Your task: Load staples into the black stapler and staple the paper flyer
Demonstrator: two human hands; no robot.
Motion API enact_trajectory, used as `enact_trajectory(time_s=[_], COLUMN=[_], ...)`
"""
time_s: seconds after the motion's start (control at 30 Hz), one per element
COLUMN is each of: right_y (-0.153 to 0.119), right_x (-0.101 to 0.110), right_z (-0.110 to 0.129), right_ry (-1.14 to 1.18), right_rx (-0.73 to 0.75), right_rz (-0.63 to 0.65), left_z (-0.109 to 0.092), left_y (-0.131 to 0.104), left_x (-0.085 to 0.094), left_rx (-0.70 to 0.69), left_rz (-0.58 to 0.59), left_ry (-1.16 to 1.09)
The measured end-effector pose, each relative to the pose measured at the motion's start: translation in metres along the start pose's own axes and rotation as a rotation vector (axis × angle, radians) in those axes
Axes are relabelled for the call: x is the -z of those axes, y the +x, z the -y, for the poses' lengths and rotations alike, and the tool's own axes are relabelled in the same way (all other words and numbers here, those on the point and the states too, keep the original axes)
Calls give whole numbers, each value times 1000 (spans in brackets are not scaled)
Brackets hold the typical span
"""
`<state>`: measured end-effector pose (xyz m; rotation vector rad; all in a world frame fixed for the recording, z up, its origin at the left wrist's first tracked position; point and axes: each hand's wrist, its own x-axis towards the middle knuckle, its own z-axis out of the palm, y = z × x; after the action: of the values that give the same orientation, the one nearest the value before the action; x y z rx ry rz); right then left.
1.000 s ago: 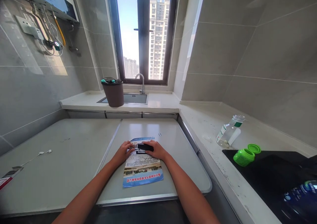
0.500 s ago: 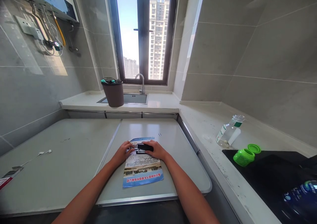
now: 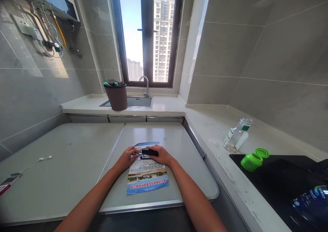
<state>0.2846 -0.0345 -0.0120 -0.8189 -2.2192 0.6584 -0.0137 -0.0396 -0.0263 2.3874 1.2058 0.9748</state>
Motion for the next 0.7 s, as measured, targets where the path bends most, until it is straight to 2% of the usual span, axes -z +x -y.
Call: enact_trajectory(time_s=[0.27,0.7], right_y=[0,-3], right_x=[2,14], right_z=[2,-3], right_ry=[26,252], right_rx=[-17,-107], right_rz=[-20,-159], left_z=[-3,-2], left_y=[-2,-4], left_x=[3,12], left_rx=[-50,-80], left_rz=[21,-28], left_ry=[80,7])
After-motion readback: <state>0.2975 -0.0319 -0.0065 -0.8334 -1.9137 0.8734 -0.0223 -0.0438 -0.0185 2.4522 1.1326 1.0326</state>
